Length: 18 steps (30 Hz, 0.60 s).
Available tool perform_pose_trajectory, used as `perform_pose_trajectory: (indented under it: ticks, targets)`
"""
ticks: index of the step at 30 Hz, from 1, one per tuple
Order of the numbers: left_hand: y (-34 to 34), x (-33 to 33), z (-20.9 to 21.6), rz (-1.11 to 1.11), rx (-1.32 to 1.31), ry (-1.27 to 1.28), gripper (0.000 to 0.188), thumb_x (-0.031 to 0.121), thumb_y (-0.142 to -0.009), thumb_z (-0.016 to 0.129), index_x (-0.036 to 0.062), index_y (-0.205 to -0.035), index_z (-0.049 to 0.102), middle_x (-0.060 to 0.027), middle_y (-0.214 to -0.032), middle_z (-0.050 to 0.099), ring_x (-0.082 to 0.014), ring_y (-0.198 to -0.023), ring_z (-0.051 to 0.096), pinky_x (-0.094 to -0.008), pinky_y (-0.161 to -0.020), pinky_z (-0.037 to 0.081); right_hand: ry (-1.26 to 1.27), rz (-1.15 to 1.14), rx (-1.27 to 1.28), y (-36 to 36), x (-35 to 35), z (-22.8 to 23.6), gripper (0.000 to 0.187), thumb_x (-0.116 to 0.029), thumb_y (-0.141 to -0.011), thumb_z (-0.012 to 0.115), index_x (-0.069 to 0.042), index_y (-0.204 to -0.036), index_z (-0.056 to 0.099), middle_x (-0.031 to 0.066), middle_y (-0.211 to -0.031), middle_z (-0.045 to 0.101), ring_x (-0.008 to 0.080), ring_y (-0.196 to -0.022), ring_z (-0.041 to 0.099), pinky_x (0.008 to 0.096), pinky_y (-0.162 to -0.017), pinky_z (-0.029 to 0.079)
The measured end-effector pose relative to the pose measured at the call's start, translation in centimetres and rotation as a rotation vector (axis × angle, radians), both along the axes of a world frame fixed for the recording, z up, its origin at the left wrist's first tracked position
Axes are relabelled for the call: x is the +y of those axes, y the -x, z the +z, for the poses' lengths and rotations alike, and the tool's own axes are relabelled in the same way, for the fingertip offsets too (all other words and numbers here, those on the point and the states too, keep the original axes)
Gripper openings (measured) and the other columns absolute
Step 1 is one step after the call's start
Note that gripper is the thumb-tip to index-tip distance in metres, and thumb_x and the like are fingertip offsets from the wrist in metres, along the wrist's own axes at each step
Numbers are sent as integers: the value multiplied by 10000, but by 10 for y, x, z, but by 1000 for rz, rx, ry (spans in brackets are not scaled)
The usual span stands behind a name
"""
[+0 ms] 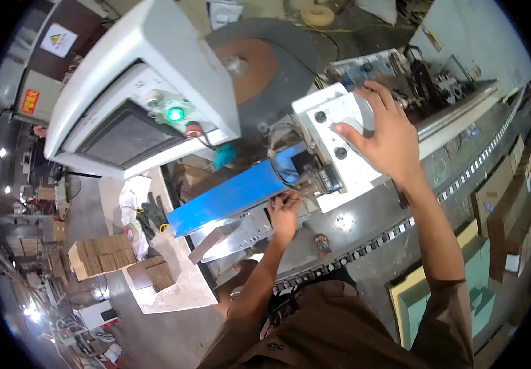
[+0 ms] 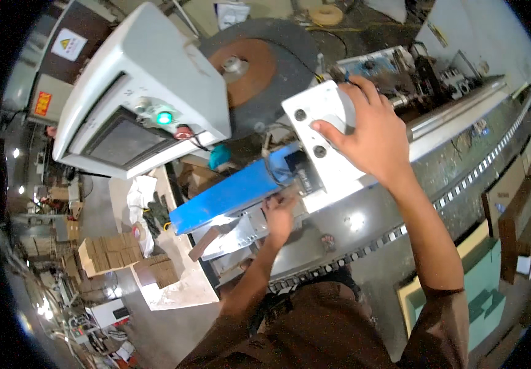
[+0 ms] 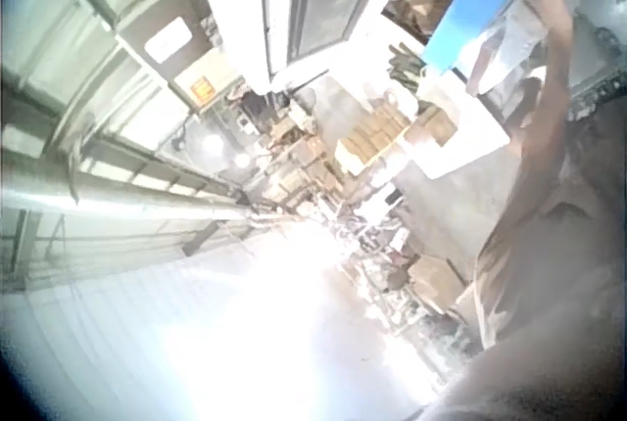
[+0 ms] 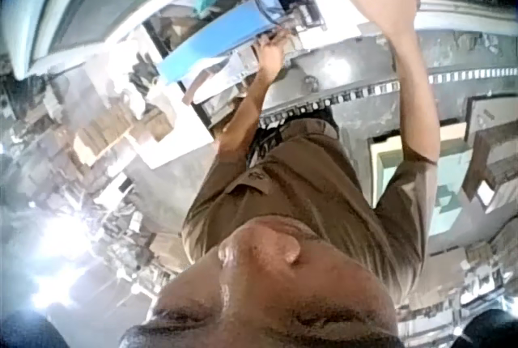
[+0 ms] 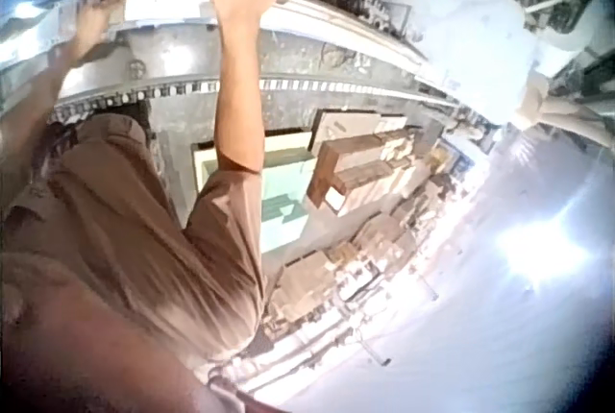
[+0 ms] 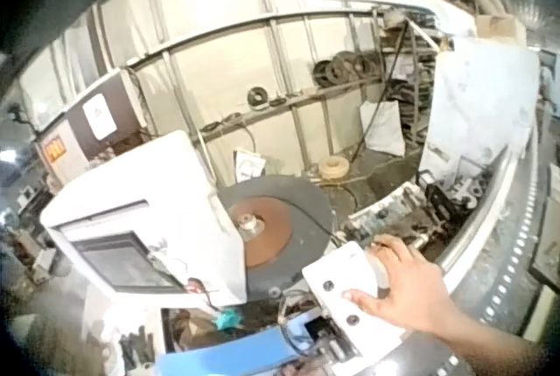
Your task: The person operates a machine to process small wooden blocks. They pick up blocks from a stack, place them into the machine's feed slot, and press a button to activate the machine. The processed blocks are then collected and stacked on a nearby table.
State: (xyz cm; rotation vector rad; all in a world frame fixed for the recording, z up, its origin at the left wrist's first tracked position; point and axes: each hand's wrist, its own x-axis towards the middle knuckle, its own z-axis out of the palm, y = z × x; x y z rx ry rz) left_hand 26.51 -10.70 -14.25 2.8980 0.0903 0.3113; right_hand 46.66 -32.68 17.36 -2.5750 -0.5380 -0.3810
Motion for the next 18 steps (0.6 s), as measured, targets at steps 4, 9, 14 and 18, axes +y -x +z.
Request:
perform_pose_trajectory:
  ticks: [4,9,14,18]
  targets:
    - [-4,-7,-11,25,-160,43,234,130,-845,669,190,-1019,814,53,-1193,792,-232,-1169,637,-539,-1071,430,-27,78,-45,2,20,1,913,-673,-894,767,-72,-1551,566,197,-1704,413,470,-1441,534,546,-1135,498]
    - [-19,-3,-17,29,-355,100,259,148,-837,698,217,-1061,807,23,-1087,770,-235,-1086,626,-514,-997,430,144,-13,-323,-1,-1,-8,868,-575,-946,742,-80,-1618,501,184,-1797,231,503,-1566,342,559,-1248,369]
    - [53,33,44,353,-471,92,246,174,-894,738,223,-1126,804,48,-1078,782,-186,-1097,658,-491,-974,421,229,-7,-6,0,7,0,781,-596,-993,667,-101,-1583,536,212,-1717,383,522,-1457,491,579,-1133,487]
    - [132,77,104,505,-420,-65,326,229,-918,753,201,-1243,763,22,-1227,757,-254,-1198,629,-528,-1061,369,170,-5,25,-2,9,-4,793,-643,-988,657,-95,-1552,556,240,-1652,460,544,-1320,605,586,-1031,550]
